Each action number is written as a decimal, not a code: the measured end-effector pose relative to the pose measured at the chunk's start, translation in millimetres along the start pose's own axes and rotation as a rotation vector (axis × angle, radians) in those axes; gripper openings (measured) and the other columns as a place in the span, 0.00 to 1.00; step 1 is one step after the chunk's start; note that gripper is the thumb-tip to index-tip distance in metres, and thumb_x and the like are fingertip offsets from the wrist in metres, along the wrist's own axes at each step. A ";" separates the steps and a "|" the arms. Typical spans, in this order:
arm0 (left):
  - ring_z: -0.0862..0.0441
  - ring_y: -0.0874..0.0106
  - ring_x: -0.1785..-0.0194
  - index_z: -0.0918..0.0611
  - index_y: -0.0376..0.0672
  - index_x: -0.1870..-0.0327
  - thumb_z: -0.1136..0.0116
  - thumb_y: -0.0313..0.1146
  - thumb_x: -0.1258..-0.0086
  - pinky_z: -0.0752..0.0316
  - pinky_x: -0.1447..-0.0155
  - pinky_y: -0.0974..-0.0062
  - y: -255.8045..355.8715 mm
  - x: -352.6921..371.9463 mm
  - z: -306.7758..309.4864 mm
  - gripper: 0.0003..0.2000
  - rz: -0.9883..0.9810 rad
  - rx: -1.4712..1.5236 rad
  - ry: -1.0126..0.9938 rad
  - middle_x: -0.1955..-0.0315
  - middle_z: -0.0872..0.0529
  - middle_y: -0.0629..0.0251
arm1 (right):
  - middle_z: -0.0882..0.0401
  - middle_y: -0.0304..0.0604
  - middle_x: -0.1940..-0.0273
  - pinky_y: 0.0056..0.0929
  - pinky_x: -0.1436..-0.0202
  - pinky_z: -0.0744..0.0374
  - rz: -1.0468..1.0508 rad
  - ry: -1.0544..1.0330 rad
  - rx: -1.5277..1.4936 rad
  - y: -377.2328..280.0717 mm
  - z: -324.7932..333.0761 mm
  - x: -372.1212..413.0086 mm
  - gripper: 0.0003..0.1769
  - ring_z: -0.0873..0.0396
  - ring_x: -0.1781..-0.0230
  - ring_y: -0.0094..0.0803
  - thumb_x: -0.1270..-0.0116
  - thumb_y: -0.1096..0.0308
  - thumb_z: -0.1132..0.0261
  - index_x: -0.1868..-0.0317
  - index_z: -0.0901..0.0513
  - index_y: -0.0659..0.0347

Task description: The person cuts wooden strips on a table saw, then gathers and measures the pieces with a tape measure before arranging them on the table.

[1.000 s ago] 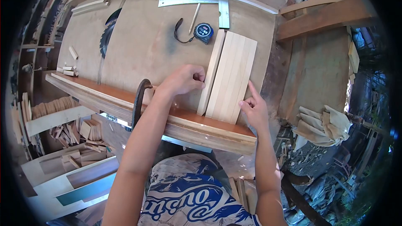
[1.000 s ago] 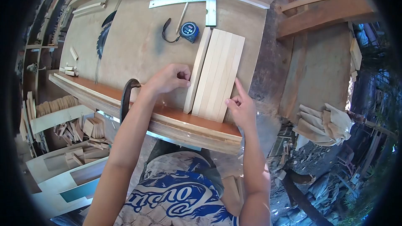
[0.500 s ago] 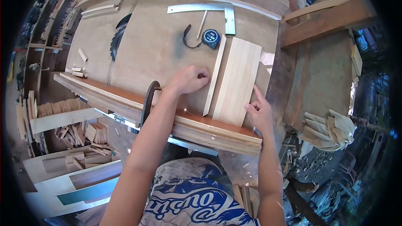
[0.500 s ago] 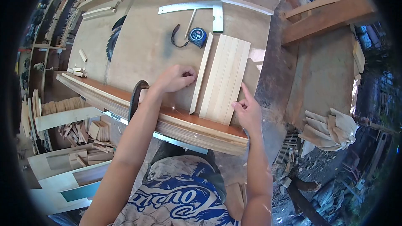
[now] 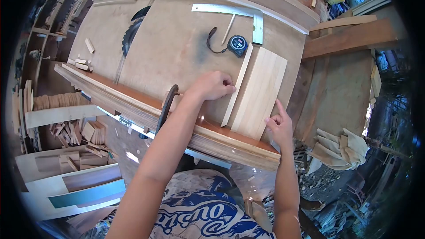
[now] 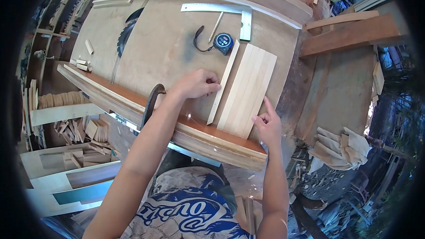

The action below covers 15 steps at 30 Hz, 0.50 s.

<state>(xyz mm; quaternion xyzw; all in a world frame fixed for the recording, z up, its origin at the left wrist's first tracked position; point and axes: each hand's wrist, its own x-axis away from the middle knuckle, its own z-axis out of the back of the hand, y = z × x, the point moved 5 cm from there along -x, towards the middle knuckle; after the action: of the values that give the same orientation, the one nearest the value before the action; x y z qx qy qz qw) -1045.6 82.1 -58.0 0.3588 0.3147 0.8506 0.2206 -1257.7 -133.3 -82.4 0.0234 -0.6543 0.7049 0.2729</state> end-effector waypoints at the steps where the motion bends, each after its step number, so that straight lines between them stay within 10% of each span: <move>1: 0.11 0.67 0.64 0.09 0.41 0.56 0.31 0.44 0.28 0.19 0.57 0.65 2.0 0.5 0.1 0.14 -0.042 -0.003 0.012 0.68 0.09 0.60 | 0.21 0.32 0.73 0.23 0.65 0.25 -0.011 0.009 -0.001 -1.2 -0.4 0.9 0.45 0.25 0.73 0.18 0.32 0.80 0.32 0.15 0.37 0.60; 15: 0.15 0.75 0.70 0.11 0.36 0.61 0.31 0.36 0.26 0.19 0.63 0.72 2.4 -0.4 -1.9 0.10 -0.051 0.109 -0.009 0.74 0.12 0.64 | 0.20 0.33 0.73 0.23 0.66 0.25 0.013 -0.002 -0.025 -1.5 0.8 1.0 0.45 0.25 0.73 0.19 0.32 0.80 0.32 0.15 0.37 0.60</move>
<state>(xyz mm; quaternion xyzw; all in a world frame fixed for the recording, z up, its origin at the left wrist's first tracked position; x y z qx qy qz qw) -1047.2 79.5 -57.5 0.3662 0.3687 0.8246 0.2235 -1258.1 -133.7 -80.6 0.0164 -0.6637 0.6982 0.2678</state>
